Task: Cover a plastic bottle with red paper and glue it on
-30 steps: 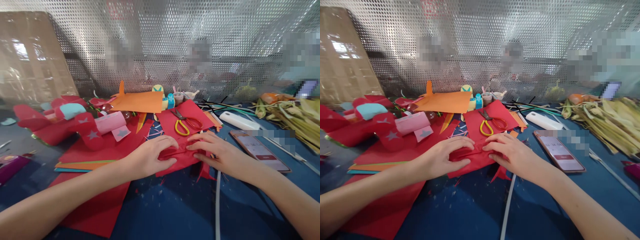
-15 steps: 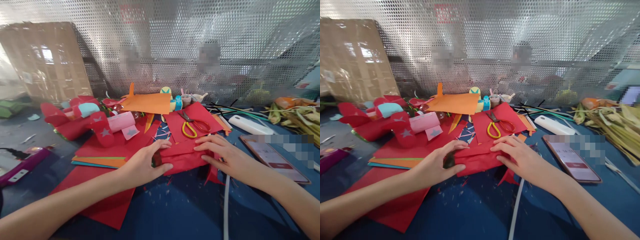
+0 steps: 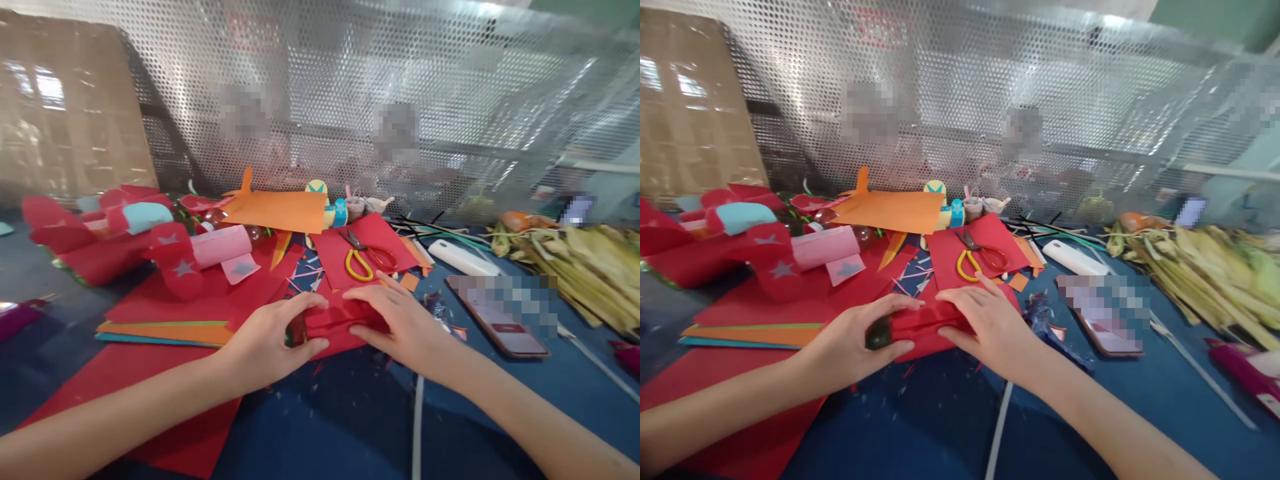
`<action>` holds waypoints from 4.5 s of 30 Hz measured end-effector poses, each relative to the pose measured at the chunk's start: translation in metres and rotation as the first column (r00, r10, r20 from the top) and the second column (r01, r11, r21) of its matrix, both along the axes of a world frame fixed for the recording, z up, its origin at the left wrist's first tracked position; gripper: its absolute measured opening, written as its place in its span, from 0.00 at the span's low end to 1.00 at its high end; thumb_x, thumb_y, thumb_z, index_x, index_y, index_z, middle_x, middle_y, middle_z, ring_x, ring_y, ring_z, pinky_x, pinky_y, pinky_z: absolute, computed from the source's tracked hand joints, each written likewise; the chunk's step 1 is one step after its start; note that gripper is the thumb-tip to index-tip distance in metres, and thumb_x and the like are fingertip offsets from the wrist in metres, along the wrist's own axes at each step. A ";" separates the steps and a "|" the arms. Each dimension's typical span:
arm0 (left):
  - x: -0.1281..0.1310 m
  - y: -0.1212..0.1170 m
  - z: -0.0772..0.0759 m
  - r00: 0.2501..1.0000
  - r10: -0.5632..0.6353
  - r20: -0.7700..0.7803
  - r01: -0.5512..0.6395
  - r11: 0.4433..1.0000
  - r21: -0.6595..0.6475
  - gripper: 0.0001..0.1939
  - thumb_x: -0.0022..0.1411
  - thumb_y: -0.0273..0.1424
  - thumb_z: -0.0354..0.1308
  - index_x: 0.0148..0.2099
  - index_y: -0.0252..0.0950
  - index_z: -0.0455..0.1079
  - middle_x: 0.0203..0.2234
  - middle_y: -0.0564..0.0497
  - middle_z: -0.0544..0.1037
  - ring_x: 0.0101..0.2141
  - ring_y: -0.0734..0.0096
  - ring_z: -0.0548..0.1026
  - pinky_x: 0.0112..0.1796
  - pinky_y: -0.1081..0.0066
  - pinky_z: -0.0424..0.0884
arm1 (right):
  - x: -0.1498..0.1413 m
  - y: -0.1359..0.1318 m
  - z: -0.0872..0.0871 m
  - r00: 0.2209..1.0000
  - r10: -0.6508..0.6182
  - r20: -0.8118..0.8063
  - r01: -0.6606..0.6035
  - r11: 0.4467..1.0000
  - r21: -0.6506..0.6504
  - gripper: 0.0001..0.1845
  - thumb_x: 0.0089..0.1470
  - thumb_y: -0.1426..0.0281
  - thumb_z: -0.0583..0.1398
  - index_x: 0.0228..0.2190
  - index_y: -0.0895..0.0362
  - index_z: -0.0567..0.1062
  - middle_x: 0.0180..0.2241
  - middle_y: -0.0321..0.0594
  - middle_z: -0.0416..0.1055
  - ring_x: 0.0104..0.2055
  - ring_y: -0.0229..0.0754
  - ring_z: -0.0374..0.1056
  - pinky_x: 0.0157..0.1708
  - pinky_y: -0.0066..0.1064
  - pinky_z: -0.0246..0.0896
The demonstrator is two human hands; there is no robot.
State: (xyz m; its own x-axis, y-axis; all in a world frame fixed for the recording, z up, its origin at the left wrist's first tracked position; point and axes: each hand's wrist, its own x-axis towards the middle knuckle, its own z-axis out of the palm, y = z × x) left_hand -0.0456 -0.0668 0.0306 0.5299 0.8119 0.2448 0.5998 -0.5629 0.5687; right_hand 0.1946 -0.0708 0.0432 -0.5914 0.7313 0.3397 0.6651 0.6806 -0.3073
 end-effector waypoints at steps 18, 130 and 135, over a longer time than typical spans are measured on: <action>0.000 -0.001 -0.014 0.993 -0.089 0.074 0.064 0.954 0.292 0.10 0.62 0.33 0.56 0.45 0.38 0.70 0.45 0.45 0.79 0.45 0.63 0.78 0.45 0.64 0.75 | -0.001 -0.001 -0.012 0.998 0.014 -0.069 -0.008 0.995 0.095 0.10 0.62 0.66 0.56 0.45 0.50 0.71 0.44 0.37 0.76 0.48 0.42 0.71 0.61 0.47 0.46; 0.047 0.003 0.000 0.719 0.323 0.616 0.449 0.461 -0.766 0.42 0.47 0.52 0.67 0.58 0.36 0.64 0.34 0.43 0.81 0.36 0.58 0.79 0.42 0.60 0.72 | 0.001 -0.011 -0.008 0.450 -0.451 -0.771 -0.347 0.707 -0.616 0.28 0.43 0.54 0.69 0.46 0.47 0.75 0.51 0.41 0.74 0.57 0.51 0.66 0.56 0.45 0.61; 0.046 0.004 -0.005 0.722 0.199 0.662 0.507 0.499 -0.703 0.49 0.45 0.53 0.67 0.63 0.36 0.56 0.48 0.37 0.76 0.49 0.49 0.74 0.48 0.55 0.69 | -0.002 -0.010 -0.004 0.359 -0.496 -0.791 -0.281 0.750 -0.598 0.26 0.37 0.57 0.72 0.40 0.50 0.78 0.44 0.41 0.79 0.51 0.54 0.71 0.52 0.48 0.65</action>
State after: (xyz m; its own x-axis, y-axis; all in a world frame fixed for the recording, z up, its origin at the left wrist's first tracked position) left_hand 0.0001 -0.0631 0.0254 0.6793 0.7171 -0.1559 -0.1196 0.3177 0.9406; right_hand 0.1925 -0.0809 0.0393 -0.1155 0.9905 0.0742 -0.2258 0.0466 -0.9731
